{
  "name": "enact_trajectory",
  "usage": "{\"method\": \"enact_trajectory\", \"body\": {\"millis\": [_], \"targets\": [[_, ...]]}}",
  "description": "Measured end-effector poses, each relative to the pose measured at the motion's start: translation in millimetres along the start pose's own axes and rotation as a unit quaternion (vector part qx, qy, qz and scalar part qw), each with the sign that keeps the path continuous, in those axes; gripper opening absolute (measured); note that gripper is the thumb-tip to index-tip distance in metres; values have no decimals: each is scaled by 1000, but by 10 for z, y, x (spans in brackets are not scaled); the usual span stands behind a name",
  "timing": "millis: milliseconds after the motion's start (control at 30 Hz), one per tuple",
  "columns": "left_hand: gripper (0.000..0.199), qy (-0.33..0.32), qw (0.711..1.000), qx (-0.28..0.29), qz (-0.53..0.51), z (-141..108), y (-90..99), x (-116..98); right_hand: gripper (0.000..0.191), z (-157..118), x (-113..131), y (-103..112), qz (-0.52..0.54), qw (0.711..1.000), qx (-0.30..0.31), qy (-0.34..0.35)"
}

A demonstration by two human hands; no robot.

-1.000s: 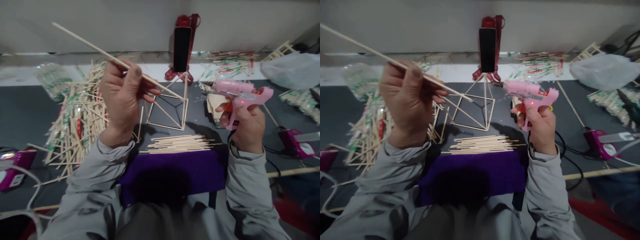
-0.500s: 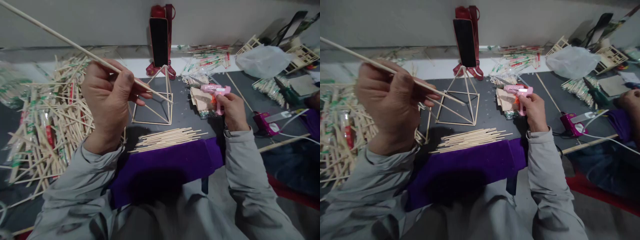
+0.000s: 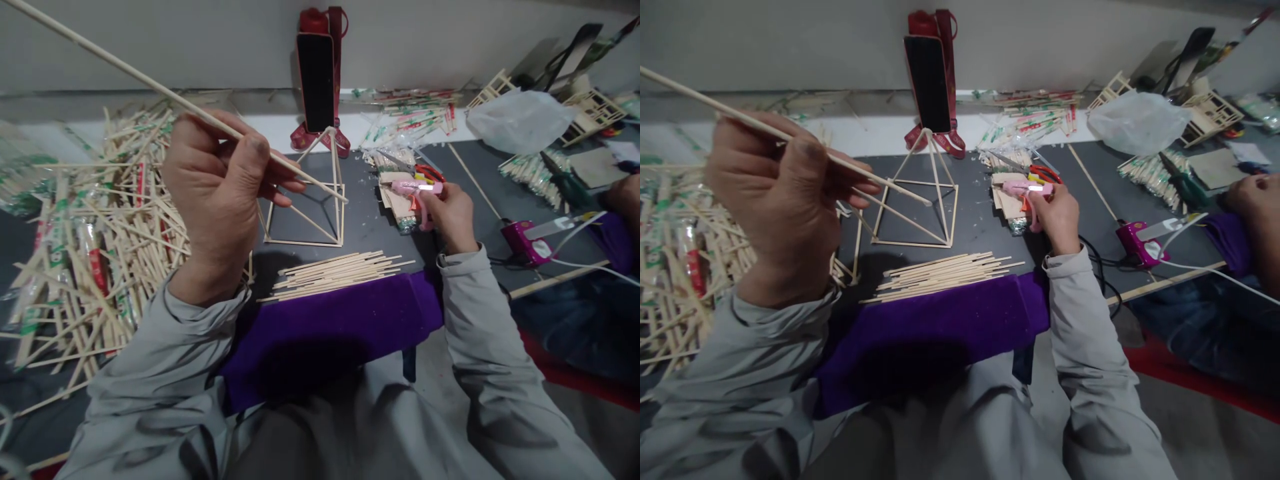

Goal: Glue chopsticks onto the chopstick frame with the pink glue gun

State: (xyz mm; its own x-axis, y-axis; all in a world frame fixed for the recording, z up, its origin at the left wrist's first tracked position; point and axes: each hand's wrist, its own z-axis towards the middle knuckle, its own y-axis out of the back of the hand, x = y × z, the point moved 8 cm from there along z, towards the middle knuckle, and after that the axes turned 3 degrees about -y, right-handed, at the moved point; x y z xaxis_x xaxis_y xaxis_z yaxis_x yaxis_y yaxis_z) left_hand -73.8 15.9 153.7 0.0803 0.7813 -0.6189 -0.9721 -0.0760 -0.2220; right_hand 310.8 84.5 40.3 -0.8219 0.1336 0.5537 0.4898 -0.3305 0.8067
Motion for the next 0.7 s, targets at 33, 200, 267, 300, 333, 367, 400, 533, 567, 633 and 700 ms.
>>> {"method": "enact_trajectory", "body": {"millis": [33,200,267,300,333,367,400,533,567,633,700], "targets": [[27,5,1000,1,2,-4,-8,6,56,-13,5,28,-41,999,-4,-5],[22,19,1000,9,7,-34,-48,11,54,-244,252,230,-209,977,-26,18],[22,24,1000,8,13,-44,-52,20,46,-356,450,223,-238,968,-11,74],[24,26,999,8,17,-47,-55,25,43,-406,550,178,-244,964,8,107],[25,29,999,10,19,-49,-59,29,41,-449,637,115,-247,959,31,135],[25,32,999,9,21,-50,-60,33,40,-482,706,43,-249,954,53,156],[26,33,999,9,21,-50,-61,31,38,-500,754,-30,-254,950,70,167],[24,34,999,-8,11,-53,-50,-5,34,-473,806,-228,-300,938,77,157],[22,35,999,-11,10,-55,-48,-11,34,-460,804,-255,-309,936,75,153],[19,30,999,-10,6,-58,-49,-21,31,-443,806,-279,-313,935,72,152],[20,19,1000,-8,-1,-56,-39,-23,26,-448,833,-289,-291,939,77,166]]}}
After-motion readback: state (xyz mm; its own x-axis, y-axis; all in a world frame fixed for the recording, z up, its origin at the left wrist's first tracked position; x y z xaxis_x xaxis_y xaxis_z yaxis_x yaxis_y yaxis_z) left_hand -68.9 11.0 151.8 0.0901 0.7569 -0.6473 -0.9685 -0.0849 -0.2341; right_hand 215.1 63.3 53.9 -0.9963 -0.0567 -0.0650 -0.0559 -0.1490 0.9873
